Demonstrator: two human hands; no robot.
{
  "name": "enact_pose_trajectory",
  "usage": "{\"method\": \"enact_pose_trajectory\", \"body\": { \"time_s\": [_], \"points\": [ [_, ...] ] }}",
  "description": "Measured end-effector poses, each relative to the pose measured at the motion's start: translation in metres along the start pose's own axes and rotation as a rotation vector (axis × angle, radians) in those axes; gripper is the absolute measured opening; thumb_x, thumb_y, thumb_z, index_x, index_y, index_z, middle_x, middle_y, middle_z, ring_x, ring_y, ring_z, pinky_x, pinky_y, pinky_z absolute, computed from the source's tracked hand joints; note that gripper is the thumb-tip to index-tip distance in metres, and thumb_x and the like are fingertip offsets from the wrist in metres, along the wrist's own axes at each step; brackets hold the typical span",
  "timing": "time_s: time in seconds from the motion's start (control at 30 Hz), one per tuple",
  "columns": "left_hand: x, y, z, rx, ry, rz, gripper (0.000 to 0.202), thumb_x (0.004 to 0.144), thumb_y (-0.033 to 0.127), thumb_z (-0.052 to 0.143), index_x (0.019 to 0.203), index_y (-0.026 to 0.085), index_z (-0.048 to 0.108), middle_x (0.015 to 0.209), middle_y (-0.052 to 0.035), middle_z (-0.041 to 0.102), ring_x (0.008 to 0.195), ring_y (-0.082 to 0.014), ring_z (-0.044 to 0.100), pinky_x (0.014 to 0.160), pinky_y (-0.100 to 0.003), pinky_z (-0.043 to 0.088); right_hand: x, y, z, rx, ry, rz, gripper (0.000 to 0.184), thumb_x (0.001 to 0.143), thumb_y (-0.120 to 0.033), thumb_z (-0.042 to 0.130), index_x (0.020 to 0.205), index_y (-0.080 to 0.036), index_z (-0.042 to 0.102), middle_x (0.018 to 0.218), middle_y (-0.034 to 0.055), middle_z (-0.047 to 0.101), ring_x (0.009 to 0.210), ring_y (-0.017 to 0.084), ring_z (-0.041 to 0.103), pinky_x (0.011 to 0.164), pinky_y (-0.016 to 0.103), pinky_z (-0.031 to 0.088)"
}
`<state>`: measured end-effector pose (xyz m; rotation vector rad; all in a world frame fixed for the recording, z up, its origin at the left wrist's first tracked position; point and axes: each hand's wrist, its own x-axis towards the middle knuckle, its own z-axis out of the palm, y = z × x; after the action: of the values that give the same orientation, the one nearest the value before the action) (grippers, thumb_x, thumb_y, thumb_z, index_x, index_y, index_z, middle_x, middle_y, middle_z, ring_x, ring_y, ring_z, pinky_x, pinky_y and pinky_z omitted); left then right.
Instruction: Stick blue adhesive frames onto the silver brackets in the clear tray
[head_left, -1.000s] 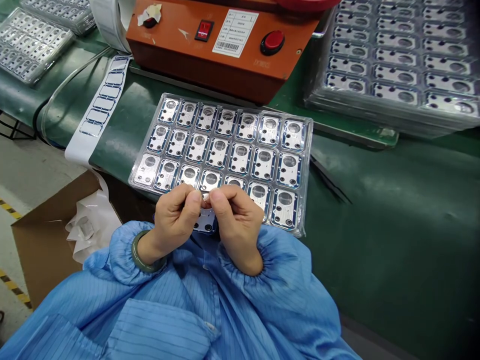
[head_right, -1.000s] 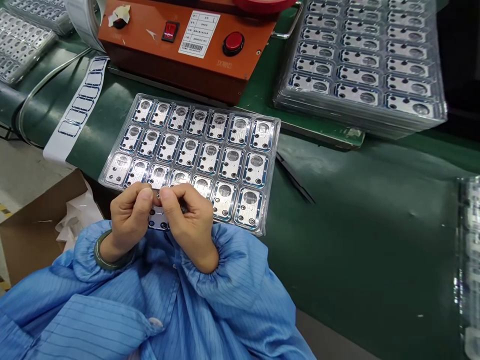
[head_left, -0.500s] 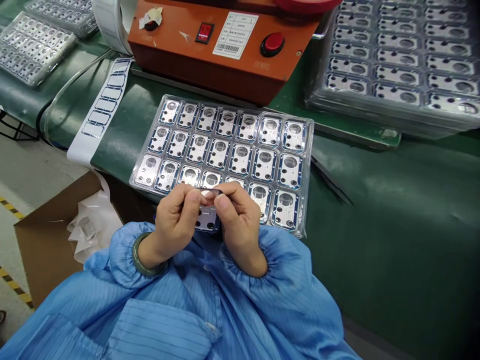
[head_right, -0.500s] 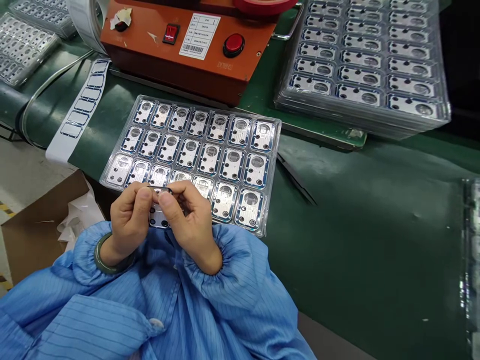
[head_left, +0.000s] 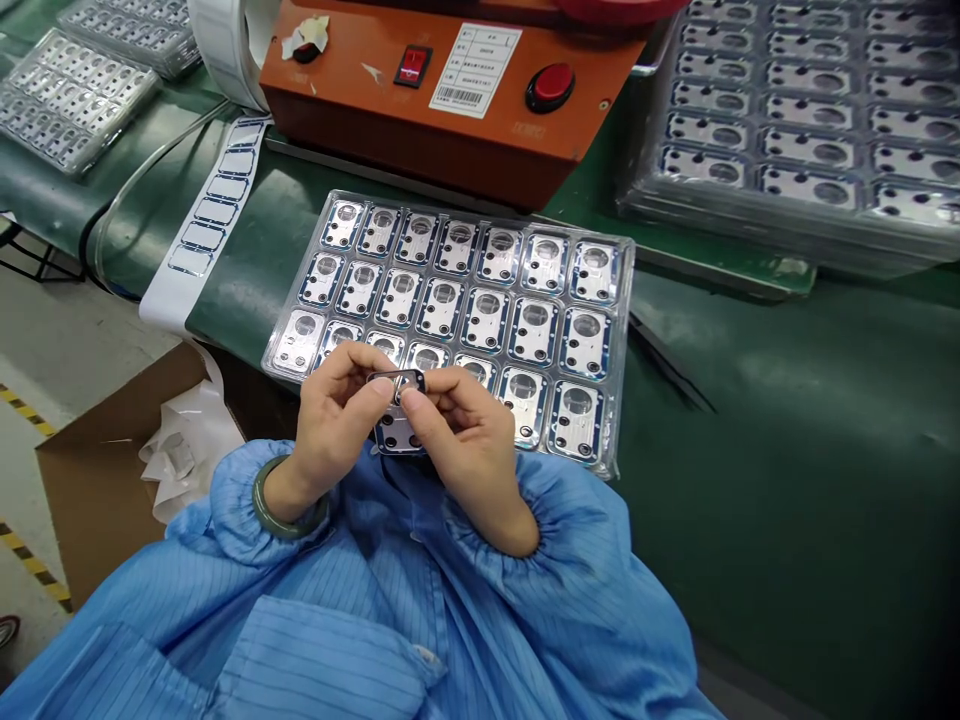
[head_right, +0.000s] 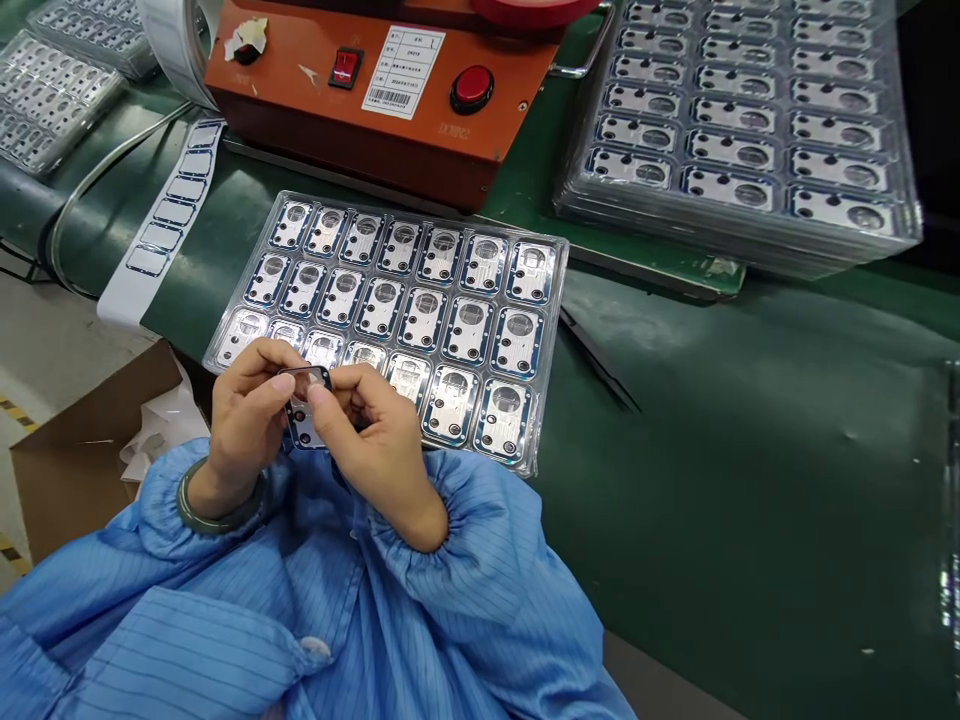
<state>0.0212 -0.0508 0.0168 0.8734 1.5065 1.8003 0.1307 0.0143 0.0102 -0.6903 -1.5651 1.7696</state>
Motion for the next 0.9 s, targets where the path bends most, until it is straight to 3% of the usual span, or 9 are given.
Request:
{"method": "enact_pose_trajectory", "body": {
  "time_s": [0.17,0.37,0.53,0.73,0.9],
  "points": [
    [0.002,0.002,-0.002,0.019,-0.031,-0.025,0.008,0.08,0.025,0.063,0.075,0.019,0.06,0.065,0.0027,0.056,0.056,-0.0083,0.051,0.052,-0.019,0.042,0.001,-0.002,0.001,-0.055,-0.052,-0.003,0.012,0.084,-0.028,0.058,0.077,-0.02,0.054,0.058,-0.0057,0.045,0.049,0.007,0.04,0.044,0.021,0.033],
    [0.003,0.008,-0.007,0.084,-0.006,-0.08,0.01,0.075,0.014,0.055,0.068,0.018,0.06,0.059,0.0031,0.053,0.052,-0.008,0.045,0.047,-0.019,0.037,0.001,-0.004,0.002,-0.099,-0.063,-0.008,0.011,0.083,-0.026,0.058,0.075,-0.02,0.055,0.056,-0.006,0.043,0.048,0.007,0.039,0.044,0.021,0.032],
    [0.002,0.009,-0.016,0.015,-0.072,-0.182,0.016,0.074,0.016,0.05,0.077,0.018,0.066,0.063,0.0003,0.058,0.051,-0.0099,0.047,0.042,-0.02,0.036,0.001,-0.007,0.001,-0.065,-0.046,-0.004,0.009,0.083,-0.023,0.058,0.074,-0.019,0.058,0.056,-0.0059,0.045,0.047,0.007,0.038,0.042,0.02,0.029],
    [0.0,0.009,-0.021,-0.136,-0.148,-0.132,0.025,0.074,0.017,0.052,0.09,0.017,0.071,0.07,-0.0025,0.065,0.048,-0.0089,0.051,0.039,-0.02,0.037,0.001,-0.004,-0.001,-0.022,-0.047,0.037,0.01,0.084,-0.028,0.059,0.079,-0.02,0.06,0.058,-0.0048,0.05,0.048,0.008,0.041,0.045,0.021,0.033],
    [0.0,0.003,-0.023,-0.096,-0.116,-0.153,0.017,0.081,0.031,0.059,0.084,0.017,0.068,0.056,0.0003,0.059,0.039,-0.0083,0.047,0.034,-0.019,0.034,0.0,-0.002,-0.001,-0.017,-0.008,0.047,0.014,0.083,-0.031,0.06,0.076,-0.02,0.057,0.055,-0.0057,0.045,0.048,0.008,0.041,0.045,0.021,0.034]
  ]
}}
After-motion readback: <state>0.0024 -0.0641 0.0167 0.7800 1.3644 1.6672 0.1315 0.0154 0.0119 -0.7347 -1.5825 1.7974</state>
